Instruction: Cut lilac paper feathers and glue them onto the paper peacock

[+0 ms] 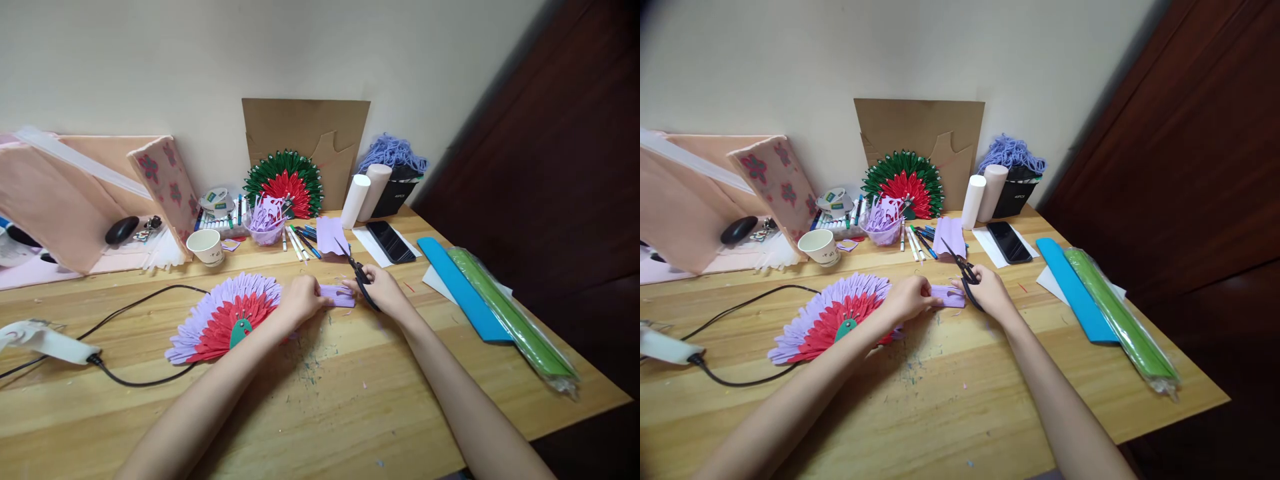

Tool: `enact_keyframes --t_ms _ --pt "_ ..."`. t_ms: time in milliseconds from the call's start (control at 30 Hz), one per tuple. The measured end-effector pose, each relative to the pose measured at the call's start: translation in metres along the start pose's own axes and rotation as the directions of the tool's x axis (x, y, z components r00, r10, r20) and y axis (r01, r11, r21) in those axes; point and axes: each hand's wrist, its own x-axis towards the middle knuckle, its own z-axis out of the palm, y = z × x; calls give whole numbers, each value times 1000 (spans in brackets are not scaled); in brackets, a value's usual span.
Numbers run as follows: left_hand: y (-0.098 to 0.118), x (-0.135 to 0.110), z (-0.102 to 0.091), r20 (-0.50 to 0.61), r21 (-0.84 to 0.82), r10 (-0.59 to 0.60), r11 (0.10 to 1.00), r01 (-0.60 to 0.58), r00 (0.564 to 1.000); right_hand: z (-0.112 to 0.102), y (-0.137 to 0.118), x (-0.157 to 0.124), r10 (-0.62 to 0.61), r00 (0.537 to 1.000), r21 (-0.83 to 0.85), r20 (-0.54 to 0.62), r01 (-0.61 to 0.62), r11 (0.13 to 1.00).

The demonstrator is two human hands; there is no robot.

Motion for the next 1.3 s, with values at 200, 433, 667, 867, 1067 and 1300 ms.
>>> enact_keyframes --t_ms 200,433,667,867,1067,1300 --pt "14 -4 3 -256 -199 139 961 -193 957 0 -1 0 17 995 29 -99 -14 999" --pt "8 2 1 -354 -497 107 820 -283 929 1 -9 1 45 998 390 49 -61 919" --pt "8 8 2 -336 -700 50 655 -285 940 20 -27 -16 64 998 721 -25 -26 692" --pt "14 8 7 -276 -842 -37 492 -223 960 30 -29 -18 92 985 809 -146 66 584" --pt "-8 13 -34 -432 -639 17 699 -320 901 10 -28 -19 -118 942 730 315 -161 664" --pt "-25 6 -72 -614 -251 125 905 -343 780 12 -26 -44 -197 619 451 760 -284 846"
